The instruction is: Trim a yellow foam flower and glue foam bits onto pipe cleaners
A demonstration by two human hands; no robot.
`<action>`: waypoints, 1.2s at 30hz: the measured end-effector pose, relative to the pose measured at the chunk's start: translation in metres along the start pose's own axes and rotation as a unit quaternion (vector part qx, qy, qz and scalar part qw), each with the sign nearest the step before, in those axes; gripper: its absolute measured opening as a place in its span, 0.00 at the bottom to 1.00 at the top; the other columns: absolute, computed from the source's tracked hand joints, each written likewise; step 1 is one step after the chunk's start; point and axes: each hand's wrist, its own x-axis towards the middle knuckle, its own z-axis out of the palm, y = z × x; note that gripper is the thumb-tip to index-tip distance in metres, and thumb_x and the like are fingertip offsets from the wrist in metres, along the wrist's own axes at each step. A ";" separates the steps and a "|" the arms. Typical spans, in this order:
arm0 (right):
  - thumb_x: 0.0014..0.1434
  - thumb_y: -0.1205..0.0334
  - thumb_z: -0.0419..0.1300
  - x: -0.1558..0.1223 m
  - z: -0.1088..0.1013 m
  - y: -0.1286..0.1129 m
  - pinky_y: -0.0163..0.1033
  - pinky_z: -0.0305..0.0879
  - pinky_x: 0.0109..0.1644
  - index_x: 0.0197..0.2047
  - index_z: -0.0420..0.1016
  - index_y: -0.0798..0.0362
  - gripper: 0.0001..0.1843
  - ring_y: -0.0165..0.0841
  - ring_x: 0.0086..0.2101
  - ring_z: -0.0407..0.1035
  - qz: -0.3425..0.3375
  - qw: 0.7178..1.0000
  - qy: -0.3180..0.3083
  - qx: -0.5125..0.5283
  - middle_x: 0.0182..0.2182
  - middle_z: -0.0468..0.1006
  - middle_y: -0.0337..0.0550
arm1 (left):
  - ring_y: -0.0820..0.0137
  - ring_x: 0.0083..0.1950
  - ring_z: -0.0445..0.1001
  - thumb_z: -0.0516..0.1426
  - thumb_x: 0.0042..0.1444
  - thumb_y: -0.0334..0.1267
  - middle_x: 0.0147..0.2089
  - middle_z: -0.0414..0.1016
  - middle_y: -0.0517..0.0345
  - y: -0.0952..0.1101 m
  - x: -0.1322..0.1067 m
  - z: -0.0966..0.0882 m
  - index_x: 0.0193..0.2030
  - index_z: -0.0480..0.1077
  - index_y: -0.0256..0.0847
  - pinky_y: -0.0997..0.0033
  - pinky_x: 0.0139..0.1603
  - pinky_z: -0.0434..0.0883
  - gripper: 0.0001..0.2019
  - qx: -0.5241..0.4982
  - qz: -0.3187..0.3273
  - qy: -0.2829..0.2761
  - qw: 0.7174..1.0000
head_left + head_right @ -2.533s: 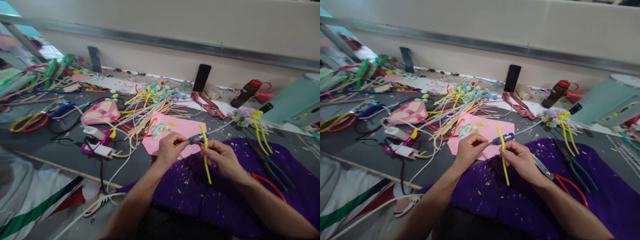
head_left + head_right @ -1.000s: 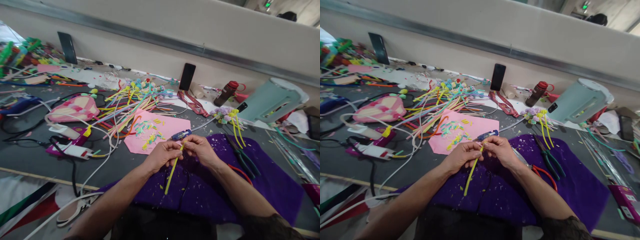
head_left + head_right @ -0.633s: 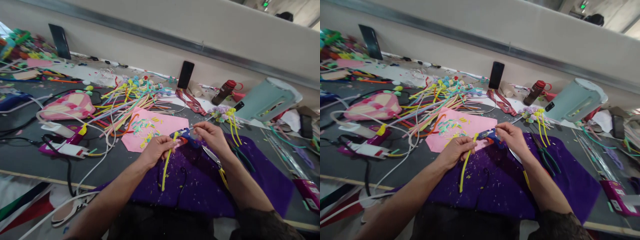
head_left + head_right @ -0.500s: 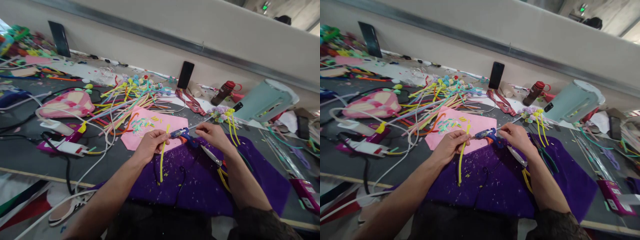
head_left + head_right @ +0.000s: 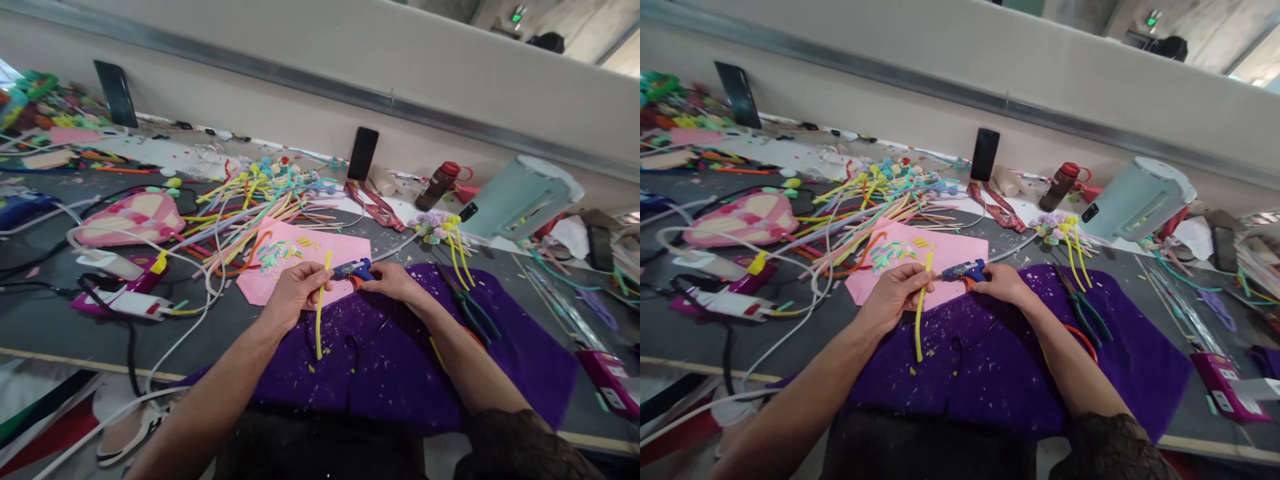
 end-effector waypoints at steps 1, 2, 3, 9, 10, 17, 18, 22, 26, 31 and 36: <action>0.41 0.51 0.67 0.000 0.000 0.000 0.33 0.51 0.27 0.26 0.72 0.53 0.15 0.29 0.23 0.60 0.004 1.000 -0.002 0.027 0.20 0.68 0.33 | 0.83 0.16 0.60 0.64 0.45 0.44 0.24 0.73 0.63 0.001 -0.001 0.000 0.30 0.71 0.37 0.83 0.14 0.57 0.12 -0.004 0.003 0.002 1.000; 0.41 0.52 0.66 -0.001 0.000 -0.002 0.33 0.52 0.27 0.26 0.71 0.53 0.14 0.29 0.23 0.61 0.008 0.998 -0.003 0.056 0.21 0.68 0.33 | 0.83 0.16 0.60 0.64 0.45 0.43 0.24 0.73 0.63 0.002 -0.002 0.000 0.30 0.71 0.37 0.83 0.14 0.57 0.12 -0.010 0.007 0.002 1.000; 0.42 0.54 0.65 -0.002 0.000 -0.004 0.33 0.54 0.27 0.27 0.70 0.54 0.13 0.29 0.24 0.62 0.009 0.996 -0.005 0.086 0.21 0.69 0.33 | 0.83 0.16 0.60 0.64 0.45 0.43 0.23 0.73 0.63 0.003 -0.003 -0.001 0.30 0.71 0.37 0.83 0.14 0.56 0.12 -0.017 0.014 0.001 1.000; 0.46 0.60 0.61 -0.014 -0.004 -0.031 0.34 0.61 0.29 0.34 0.64 0.53 0.12 0.28 0.21 0.67 -0.005 0.969 0.001 0.246 0.24 0.74 0.36 | 0.83 0.15 0.62 0.64 0.45 0.40 0.23 0.75 0.60 0.001 -0.009 -0.006 0.30 0.73 0.35 0.84 0.13 0.55 0.10 -0.036 0.043 -0.035 0.998; 0.45 0.61 0.61 -0.016 -0.004 -0.035 0.35 0.62 0.29 0.34 0.63 0.52 0.13 0.28 0.20 0.66 -0.013 0.960 0.020 0.278 0.26 0.75 0.36 | 0.83 0.14 0.62 0.64 0.46 0.40 0.23 0.76 0.59 0.001 -0.009 -0.006 0.30 0.73 0.35 0.84 0.13 0.55 0.10 -0.039 0.039 -0.040 0.998; 0.47 0.67 0.63 -0.029 -0.001 -0.049 0.34 0.62 0.32 0.44 0.69 0.51 0.19 0.32 0.32 0.69 -0.074 0.917 0.128 0.371 0.37 0.79 0.41 | 0.83 0.13 0.62 0.62 0.49 0.40 0.24 0.76 0.59 -0.003 -0.006 -0.007 0.32 0.71 0.35 0.84 0.10 0.53 0.10 -0.085 0.006 -0.053 0.995; 0.47 0.68 0.63 -0.030 -0.001 -0.050 0.35 0.63 0.34 0.46 0.69 0.50 0.21 0.33 0.34 0.70 -0.075 0.911 0.123 0.385 0.38 0.79 0.42 | 0.83 0.13 0.62 0.62 0.50 0.41 0.24 0.76 0.59 -0.004 -0.005 -0.008 0.32 0.71 0.35 0.84 0.10 0.53 0.10 -0.088 0.002 -0.051 0.995; 0.45 0.67 0.65 -0.034 -0.001 -0.057 0.36 0.65 0.37 0.46 0.70 0.49 0.23 0.34 0.35 0.71 -0.054 0.892 0.106 0.436 0.39 0.79 0.42 | 0.84 0.13 0.61 0.61 0.51 0.41 0.23 0.76 0.60 -0.006 -0.004 -0.010 0.32 0.71 0.35 0.84 0.11 0.54 0.10 -0.085 -0.006 -0.050 0.995; 0.45 0.64 0.67 -0.042 -0.003 -0.062 0.38 0.67 0.33 0.43 0.71 0.48 0.20 0.33 0.30 0.71 -0.044 0.880 0.105 0.462 0.36 0.78 0.42 | 0.85 0.14 0.60 0.61 0.51 0.42 0.23 0.75 0.61 -0.005 -0.005 -0.009 0.32 0.72 0.35 0.84 0.12 0.54 0.10 -0.075 -0.013 -0.046 0.996; 0.47 0.63 0.66 -0.051 -0.008 -0.060 0.36 0.66 0.31 0.40 0.72 0.49 0.15 0.32 0.28 0.71 -0.031 0.869 0.103 0.482 0.32 0.78 0.41 | 0.84 0.14 0.60 0.62 0.50 0.42 0.22 0.74 0.61 -0.004 -0.007 -0.007 0.31 0.72 0.35 0.84 0.13 0.53 0.10 -0.065 -0.015 -0.050 0.996; 0.51 0.65 0.63 -0.046 -0.014 -0.063 0.36 0.67 0.34 0.41 0.73 0.51 0.12 0.31 0.30 0.71 -0.081 0.883 0.063 0.458 0.33 0.78 0.40 | 0.85 0.14 0.60 0.62 0.51 0.41 0.23 0.75 0.60 -0.006 -0.005 -0.007 0.29 0.72 0.35 0.84 0.13 0.54 0.10 -0.054 -0.007 -0.047 0.997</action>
